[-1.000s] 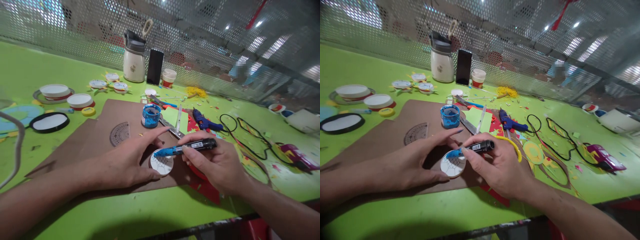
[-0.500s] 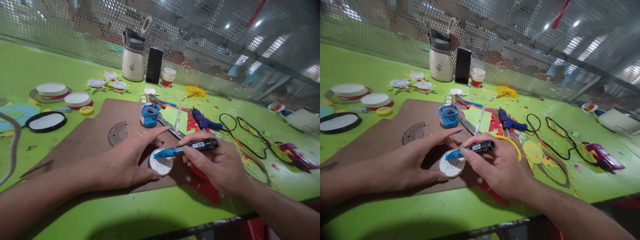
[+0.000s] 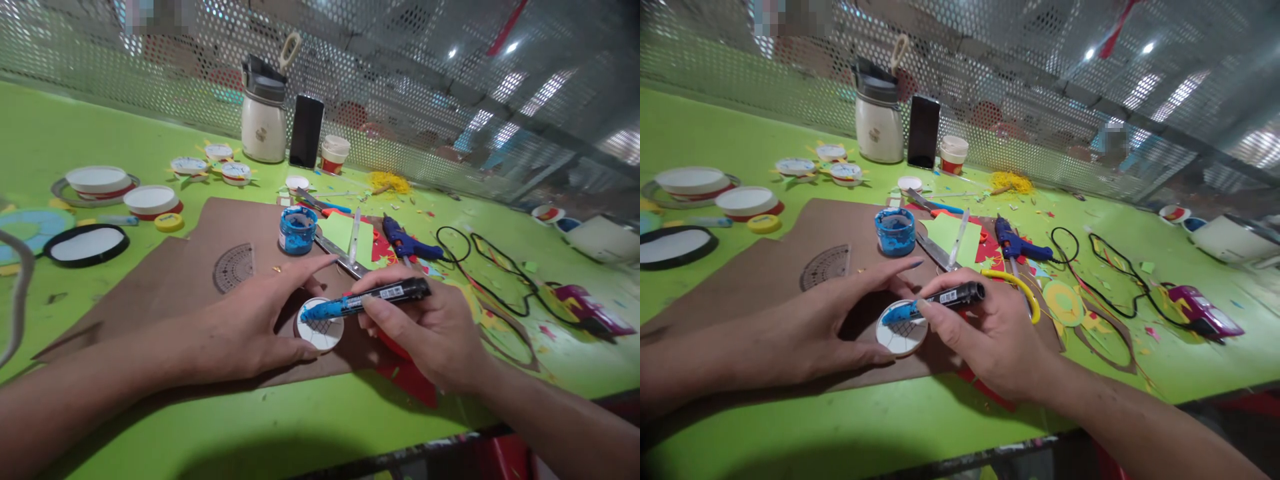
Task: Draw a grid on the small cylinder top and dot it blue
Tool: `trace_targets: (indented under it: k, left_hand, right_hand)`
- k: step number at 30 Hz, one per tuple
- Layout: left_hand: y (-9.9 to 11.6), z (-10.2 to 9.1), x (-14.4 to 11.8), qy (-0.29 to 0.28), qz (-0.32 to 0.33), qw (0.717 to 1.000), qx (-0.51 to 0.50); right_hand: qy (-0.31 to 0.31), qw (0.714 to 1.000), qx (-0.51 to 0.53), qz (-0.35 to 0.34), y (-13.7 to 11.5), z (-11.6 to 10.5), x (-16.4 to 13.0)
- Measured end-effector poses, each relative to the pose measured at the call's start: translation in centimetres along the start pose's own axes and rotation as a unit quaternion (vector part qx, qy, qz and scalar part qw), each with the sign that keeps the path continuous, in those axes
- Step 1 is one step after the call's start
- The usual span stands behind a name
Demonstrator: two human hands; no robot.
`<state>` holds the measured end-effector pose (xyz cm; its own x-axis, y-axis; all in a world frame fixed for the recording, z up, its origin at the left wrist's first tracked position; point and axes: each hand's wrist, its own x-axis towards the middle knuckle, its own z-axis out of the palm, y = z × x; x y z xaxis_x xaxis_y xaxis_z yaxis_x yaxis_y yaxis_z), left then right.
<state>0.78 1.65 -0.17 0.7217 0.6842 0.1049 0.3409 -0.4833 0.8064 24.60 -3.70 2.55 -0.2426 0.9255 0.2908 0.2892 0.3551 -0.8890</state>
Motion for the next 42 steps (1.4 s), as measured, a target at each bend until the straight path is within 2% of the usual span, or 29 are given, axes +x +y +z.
trace_targets:
  k: [8,15,22,29,35,38,42]
  left_hand:
    - [-0.3,0.2,0.0,0.004,0.006,1.000,-0.005]
    - [0.0,0.1,0.0,-0.005,-0.005,1.000,-0.001]
    - [-0.1,0.1,0.0,0.005,-0.008,1.000,0.008]
    - [-0.2,0.5,-0.1,0.031,0.011,0.999,-0.009]
    - [-0.5,0.5,-0.3,0.033,0.012,0.999,0.010]
    - [-0.5,0.6,-0.2,0.035,0.001,0.999,0.011]
    - [-0.5,0.6,0.0,0.027,-0.011,0.999,0.019]
  right_hand:
    - [0.021,0.997,0.030,0.075,0.2,-0.8,-0.1]
    - [0.004,0.998,-0.005,0.064,0.3,-0.7,-0.2]
    - [-0.004,0.996,0.022,0.085,0.3,-0.8,-0.2]
    - [0.075,0.996,-0.053,0.001,0.1,-1.2,-0.2]
    - [0.052,0.990,-0.129,0.000,0.4,-1.3,-0.5]
    - [0.033,0.993,-0.116,-0.008,0.4,-0.9,-0.5]
    - [0.040,0.994,-0.090,-0.037,0.4,-0.5,-0.5]
